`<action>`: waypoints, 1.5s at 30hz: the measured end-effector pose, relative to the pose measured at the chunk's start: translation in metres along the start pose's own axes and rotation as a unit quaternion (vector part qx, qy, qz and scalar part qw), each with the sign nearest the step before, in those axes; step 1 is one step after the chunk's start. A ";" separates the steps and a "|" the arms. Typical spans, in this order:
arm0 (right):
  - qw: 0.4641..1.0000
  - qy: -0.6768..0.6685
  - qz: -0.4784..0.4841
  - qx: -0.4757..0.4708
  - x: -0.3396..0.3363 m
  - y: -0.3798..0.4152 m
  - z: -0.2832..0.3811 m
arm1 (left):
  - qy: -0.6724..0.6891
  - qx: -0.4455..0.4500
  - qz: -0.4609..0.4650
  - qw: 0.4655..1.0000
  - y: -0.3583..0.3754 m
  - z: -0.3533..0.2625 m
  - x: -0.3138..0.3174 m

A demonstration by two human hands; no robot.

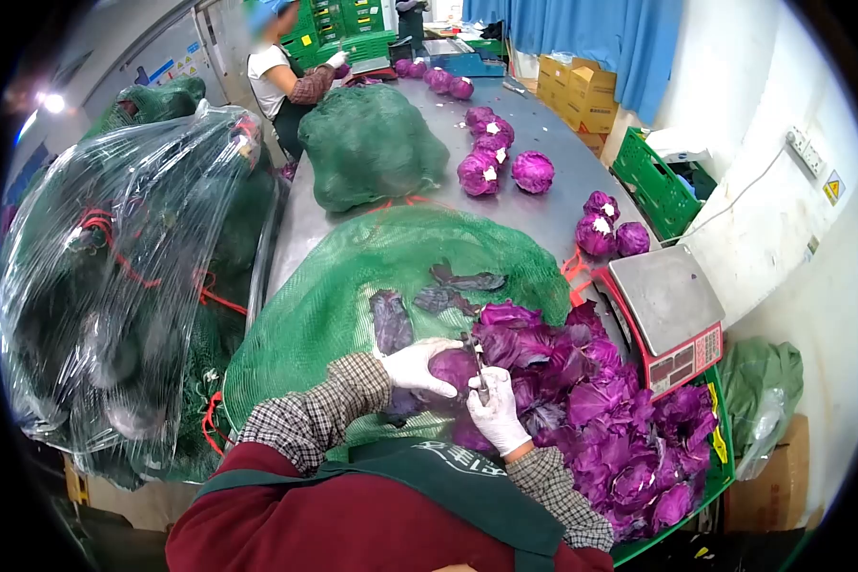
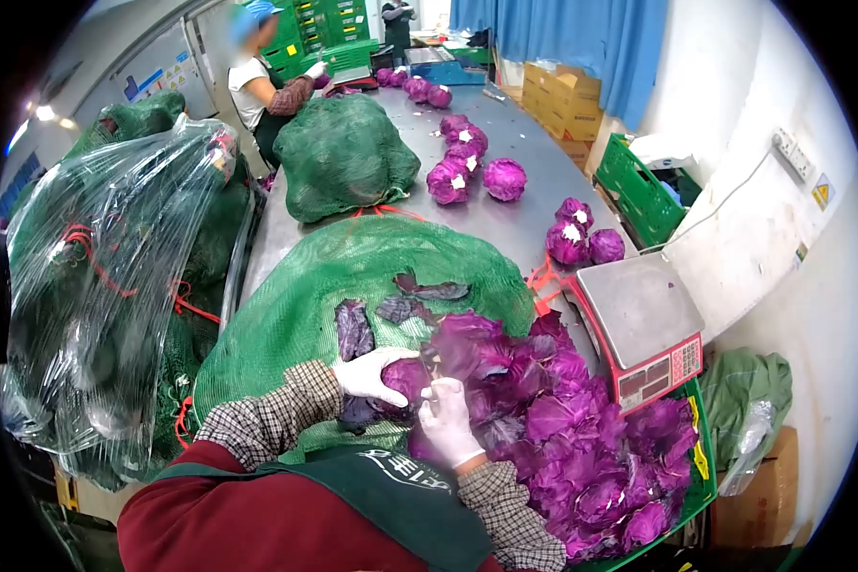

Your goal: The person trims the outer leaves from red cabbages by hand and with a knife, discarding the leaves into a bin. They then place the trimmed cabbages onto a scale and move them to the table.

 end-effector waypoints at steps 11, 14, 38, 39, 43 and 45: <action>0.954 -0.154 0.034 0.256 0.005 0.045 0.000 | 0.511 -0.051 -0.037 0.857 -0.012 0.031 -0.018; 0.928 -0.156 -0.003 0.339 -0.003 0.047 -0.025 | 0.769 -0.106 -0.033 0.630 0.002 0.031 -0.014; 0.986 -0.103 0.093 0.092 0.019 -0.037 0.010 | -0.136 0.104 -0.142 0.975 0.023 -0.021 -0.027; 0.986 -0.090 0.082 0.116 0.017 -0.036 0.011 | -0.079 0.082 -0.141 0.983 0.012 -0.014 -0.024; 0.995 0.050 0.081 0.016 0.022 -0.014 -0.003 | -0.087 0.012 -0.146 0.985 0.006 -0.024 -0.017; 0.983 -0.010 0.130 0.126 0.010 -0.025 0.013 | -0.095 -0.008 -0.150 0.984 0.005 -0.025 -0.016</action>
Point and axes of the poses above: each hand's wrist, its own y-axis away from the middle knuckle, its own x-axis out of the palm, z = x × y, the point moved 4 cm from there along -y, towards the middle knuckle, and after that the axes turned 13 degrees about y, right-handed, at the moved point
